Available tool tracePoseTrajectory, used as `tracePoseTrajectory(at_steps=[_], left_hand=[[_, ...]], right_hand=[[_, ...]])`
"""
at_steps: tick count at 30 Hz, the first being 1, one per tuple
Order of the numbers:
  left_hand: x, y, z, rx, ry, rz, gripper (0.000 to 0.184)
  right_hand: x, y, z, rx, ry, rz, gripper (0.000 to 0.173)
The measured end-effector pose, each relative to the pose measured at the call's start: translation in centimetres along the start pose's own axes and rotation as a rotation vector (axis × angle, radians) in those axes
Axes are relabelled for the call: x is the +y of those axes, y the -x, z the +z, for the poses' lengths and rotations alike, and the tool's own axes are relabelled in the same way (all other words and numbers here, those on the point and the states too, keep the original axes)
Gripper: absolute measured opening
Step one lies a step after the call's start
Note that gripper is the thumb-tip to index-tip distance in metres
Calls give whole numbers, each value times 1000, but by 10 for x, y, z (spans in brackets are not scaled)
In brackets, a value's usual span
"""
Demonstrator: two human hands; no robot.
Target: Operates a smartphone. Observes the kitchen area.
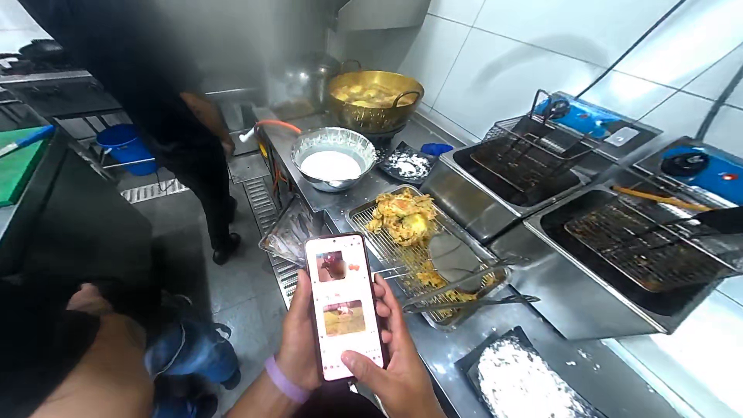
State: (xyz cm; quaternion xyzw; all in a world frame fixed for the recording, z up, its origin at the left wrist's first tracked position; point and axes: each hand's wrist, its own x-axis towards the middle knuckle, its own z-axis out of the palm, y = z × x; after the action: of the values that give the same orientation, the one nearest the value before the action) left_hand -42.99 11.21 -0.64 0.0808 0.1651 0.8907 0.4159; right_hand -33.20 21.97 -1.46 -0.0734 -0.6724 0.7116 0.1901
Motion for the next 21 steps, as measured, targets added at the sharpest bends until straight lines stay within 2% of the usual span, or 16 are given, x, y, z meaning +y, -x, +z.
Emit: tracePoseTrajectory(at_steps=[6,10,13,17,21], left_hand=[[-2,0,-3,-19,12,-10,63],[-1,2,-3,-25,-11,11,61],[1,4,-5,-25,-12,16,61],[4,6,-9,-56,25,-25,64],[3,8,-8,-12,30,-14,62]], right_hand=[[3,0,-5,-43,-75,-19,104],[9,-2,-12,-136,-245,-47,91],[11,-2,-18,-234,-329,-24,91],[12,1,-23,-312,-208,-72,107],[12,5,-22,-259,-99,-57,107]])
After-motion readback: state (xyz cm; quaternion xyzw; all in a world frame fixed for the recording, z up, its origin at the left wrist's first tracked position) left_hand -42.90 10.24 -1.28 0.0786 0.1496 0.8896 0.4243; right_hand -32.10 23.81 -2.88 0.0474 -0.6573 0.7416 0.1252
